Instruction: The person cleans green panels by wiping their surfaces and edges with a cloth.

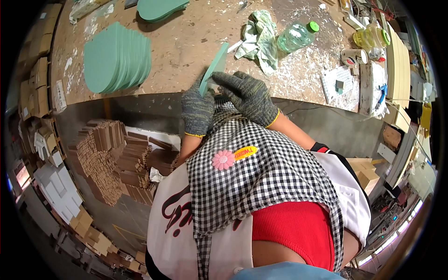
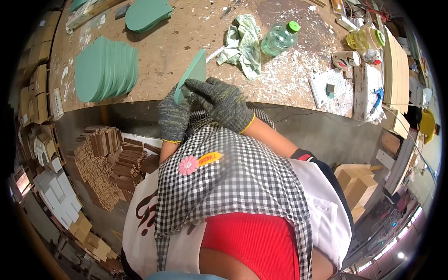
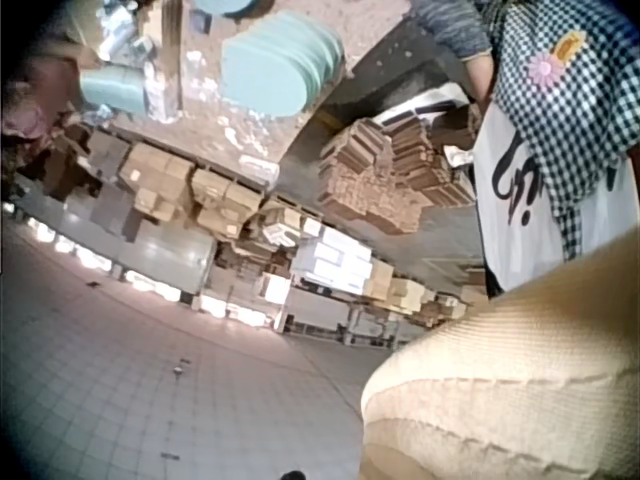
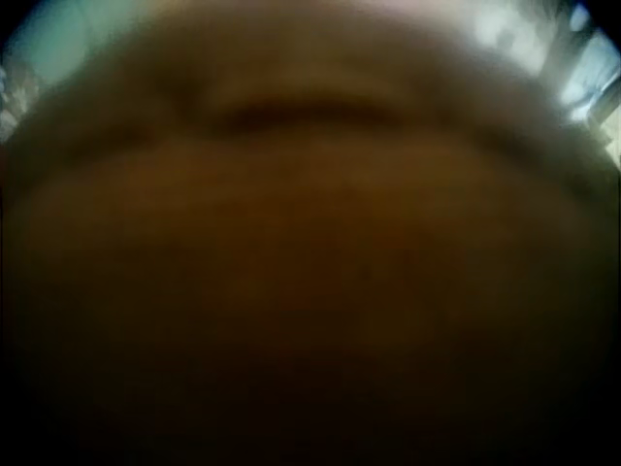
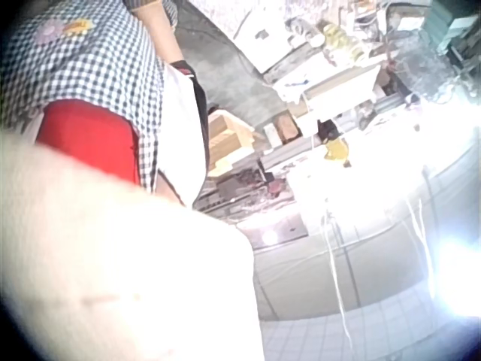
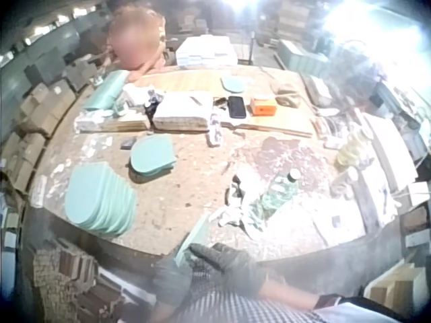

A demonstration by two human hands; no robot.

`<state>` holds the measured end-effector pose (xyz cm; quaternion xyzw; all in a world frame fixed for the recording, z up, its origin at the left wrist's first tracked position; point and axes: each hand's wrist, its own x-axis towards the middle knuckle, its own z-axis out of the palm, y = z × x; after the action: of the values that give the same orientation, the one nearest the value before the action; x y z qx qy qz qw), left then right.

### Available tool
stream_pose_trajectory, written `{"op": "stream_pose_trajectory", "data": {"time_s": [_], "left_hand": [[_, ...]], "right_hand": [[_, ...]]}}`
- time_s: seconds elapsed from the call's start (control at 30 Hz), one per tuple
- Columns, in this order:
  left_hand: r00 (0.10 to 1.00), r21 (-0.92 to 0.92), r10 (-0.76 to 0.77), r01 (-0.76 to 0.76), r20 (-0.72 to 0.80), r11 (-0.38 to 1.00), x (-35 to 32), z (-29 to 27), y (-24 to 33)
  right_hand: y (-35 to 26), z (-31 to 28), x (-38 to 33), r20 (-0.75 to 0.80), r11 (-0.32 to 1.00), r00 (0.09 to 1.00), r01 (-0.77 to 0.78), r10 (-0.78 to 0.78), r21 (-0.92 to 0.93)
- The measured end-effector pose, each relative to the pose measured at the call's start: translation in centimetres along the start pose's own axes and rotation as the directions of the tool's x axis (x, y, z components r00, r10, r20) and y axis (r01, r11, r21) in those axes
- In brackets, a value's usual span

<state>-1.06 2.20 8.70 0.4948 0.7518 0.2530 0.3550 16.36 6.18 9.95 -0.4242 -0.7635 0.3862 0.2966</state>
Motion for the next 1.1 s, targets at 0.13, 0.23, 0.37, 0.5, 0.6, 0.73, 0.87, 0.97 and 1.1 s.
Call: {"op": "stream_pose_trajectory", "data": {"time_s": [0.13, 0.23, 0.37, 0.5, 0.6, 0.73, 0.87, 0.97, 1.1], "left_hand": [[0.997, -0.091, 0.077, -0.079, -0.031, 0.993, 0.2, 0.1, -0.2], [0.998, -0.011, 0.046, -0.046, -0.032, 0.999, 0.4, 0.2, 0.1], [0.998, -0.153, 0.048, -0.053, -0.035, 0.987, 0.3, -0.2, -0.6], [0.994, -0.051, 0.022, -0.027, -0.109, 0.998, 0.3, -0.9, -1.8], [0.999, 0.032, -0.044, 0.045, -0.024, 0.998, 1.4, -1.4, -1.7], [0.998, 0.035, -0.012, 0.014, -0.058, 0.999, 1.0, -2.0, -0.9], [0.998, 0.104, 0.05, -0.046, -0.041, 0.994, 1.2, -1.5, -0.5], [0.997, 0.091, 0.069, -0.065, -0.038, 0.994, 0.7, -1.3, -0.5], [0.996, 0.026, 0.088, -0.088, -0.031, 0.996, 0.9, -1.0, -0.2]], "right_hand": [[0.7, 0.0, 1.1, -0.058, 0.991, 0.991, -0.116, 0.12, 0.07], [0.3, -0.4, 0.5, 0.126, 0.996, 0.992, -0.033, 0.023, 0.079], [4.0, -2.8, 0.0, -0.267, 0.989, 0.958, -0.076, 0.108, 0.127], [14.1, -7.7, -5.5, -0.381, 0.829, 0.841, -0.497, 0.385, -0.257], [16.9, -10.4, -8.4, -0.457, 0.693, 0.81, -0.566, 0.368, -0.446], [14.1, -9.9, -5.6, -0.496, 0.594, 0.856, -0.478, 0.148, -0.647], [13.3, -4.6, 0.0, -0.359, 0.896, 0.933, -0.132, -0.032, -0.424], [15.1, -2.0, 4.2, -0.225, 0.515, 0.946, -0.076, -0.234, -0.854], [15.0, -2.8, 8.3, -0.231, 0.918, 0.954, -0.256, 0.19, -0.302]]}}
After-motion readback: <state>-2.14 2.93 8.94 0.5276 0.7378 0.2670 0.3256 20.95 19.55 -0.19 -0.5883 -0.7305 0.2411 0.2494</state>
